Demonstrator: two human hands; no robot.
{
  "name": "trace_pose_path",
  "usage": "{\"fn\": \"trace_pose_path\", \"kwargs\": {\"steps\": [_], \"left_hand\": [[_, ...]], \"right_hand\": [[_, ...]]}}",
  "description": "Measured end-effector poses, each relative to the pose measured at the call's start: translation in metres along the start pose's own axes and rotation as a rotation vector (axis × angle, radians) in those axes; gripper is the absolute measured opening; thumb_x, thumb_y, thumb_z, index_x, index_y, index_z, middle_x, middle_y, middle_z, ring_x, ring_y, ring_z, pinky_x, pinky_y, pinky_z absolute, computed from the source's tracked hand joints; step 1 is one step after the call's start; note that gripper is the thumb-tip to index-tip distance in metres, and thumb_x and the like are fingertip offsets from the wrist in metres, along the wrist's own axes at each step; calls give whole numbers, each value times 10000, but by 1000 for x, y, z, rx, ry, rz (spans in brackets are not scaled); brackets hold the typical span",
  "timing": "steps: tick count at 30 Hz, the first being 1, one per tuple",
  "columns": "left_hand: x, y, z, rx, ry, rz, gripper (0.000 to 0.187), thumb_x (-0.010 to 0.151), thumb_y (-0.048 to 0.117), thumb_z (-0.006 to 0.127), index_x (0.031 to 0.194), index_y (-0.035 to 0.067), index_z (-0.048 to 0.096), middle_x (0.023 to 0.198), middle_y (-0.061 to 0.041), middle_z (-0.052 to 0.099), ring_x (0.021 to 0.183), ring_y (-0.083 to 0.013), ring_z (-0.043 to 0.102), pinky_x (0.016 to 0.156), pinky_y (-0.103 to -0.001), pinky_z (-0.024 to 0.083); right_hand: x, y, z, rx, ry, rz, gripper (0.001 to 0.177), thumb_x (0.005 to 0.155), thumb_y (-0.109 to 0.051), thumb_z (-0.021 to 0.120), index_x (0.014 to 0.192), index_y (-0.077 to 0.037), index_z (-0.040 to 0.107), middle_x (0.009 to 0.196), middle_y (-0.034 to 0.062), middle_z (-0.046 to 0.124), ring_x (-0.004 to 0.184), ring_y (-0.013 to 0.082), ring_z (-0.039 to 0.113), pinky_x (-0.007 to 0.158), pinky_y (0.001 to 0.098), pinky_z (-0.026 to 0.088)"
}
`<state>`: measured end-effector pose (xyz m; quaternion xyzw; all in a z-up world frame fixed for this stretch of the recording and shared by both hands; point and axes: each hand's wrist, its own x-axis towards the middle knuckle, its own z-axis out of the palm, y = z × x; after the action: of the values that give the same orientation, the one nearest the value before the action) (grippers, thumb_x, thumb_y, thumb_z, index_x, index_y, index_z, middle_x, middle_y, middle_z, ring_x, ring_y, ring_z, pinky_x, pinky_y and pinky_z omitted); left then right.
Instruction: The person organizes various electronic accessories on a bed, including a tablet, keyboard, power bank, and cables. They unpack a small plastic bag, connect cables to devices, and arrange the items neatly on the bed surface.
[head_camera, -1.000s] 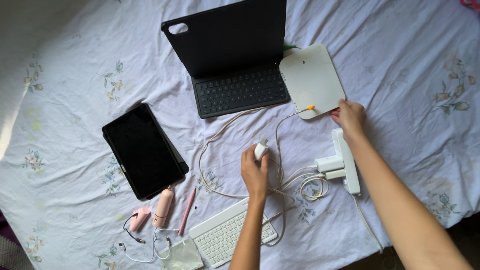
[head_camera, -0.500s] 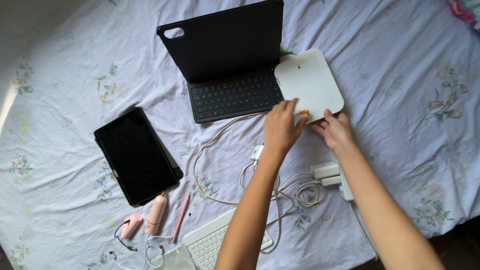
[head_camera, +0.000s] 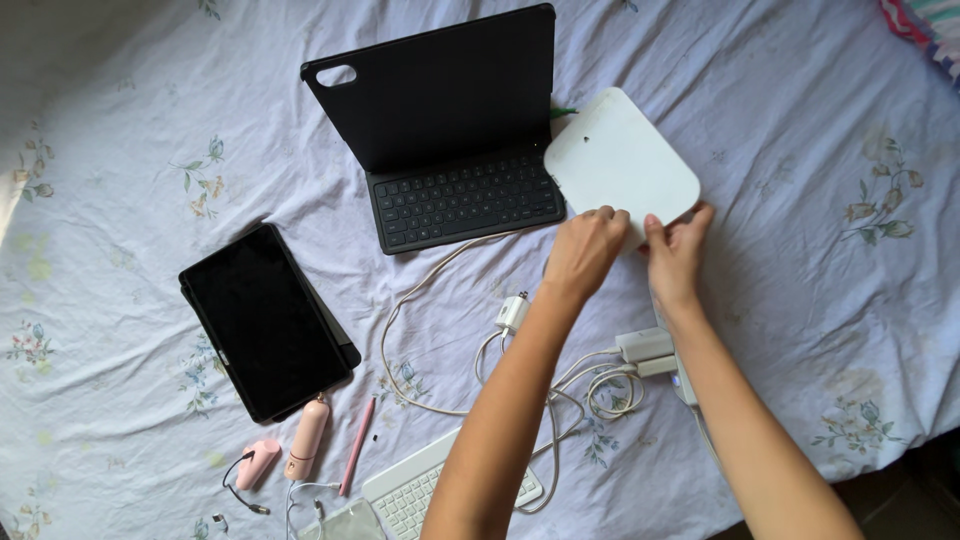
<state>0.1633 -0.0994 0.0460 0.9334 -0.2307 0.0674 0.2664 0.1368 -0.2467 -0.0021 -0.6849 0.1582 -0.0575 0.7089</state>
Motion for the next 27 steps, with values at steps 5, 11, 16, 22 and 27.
{"fn": "trace_pose_path", "kwargs": {"steps": [5, 11, 16, 22, 27], "left_hand": [[5, 24, -9, -222, -82, -446, 184, 868, 190, 675, 853, 6, 686, 898, -219, 723, 821, -407, 711, 740, -497, 564], [-3, 22, -8, -196, -105, -306, 152, 799, 124, 638, 873, 7, 701, 939, -205, 715, 829, -401, 713, 704, -506, 564], [-13, 22, 15, -124, -199, -260, 193, 823, 179, 646, 896, 11, 709, 965, -199, 709, 873, -385, 723, 748, -477, 584], [-5, 14, 21, -334, -199, -321, 260, 898, 242, 620, 872, 3, 720, 932, -246, 721, 890, -420, 706, 808, -500, 559], [7, 1, -9, -401, -295, -384, 261, 931, 251, 560, 970, 41, 709, 921, -236, 731, 864, -425, 694, 756, -520, 525]], "right_hand": [[-24, -20, -3, -52, 101, -121, 559, 1043, 35, 589, 1458, -67, 228, 1250, 153, 615, 1068, 207, 670, 842, 407, 615], [-24, -12, -31, 486, 1, 343, 338, 921, 20, 623, 1248, 93, 581, 1140, 161, 700, 979, 279, 723, 793, 417, 650], [-26, 7, -42, 281, -53, 373, 360, 949, -7, 679, 1302, -14, 606, 1171, 119, 689, 988, 238, 695, 759, 368, 613], [-26, 14, -46, 167, -43, 231, 424, 896, 49, 687, 1300, -27, 586, 1169, 123, 677, 970, 227, 713, 766, 399, 634], [-32, 12, -69, 249, -101, 265, 404, 954, 43, 698, 1342, 17, 585, 1235, 159, 680, 1080, 282, 697, 893, 477, 637]]}}
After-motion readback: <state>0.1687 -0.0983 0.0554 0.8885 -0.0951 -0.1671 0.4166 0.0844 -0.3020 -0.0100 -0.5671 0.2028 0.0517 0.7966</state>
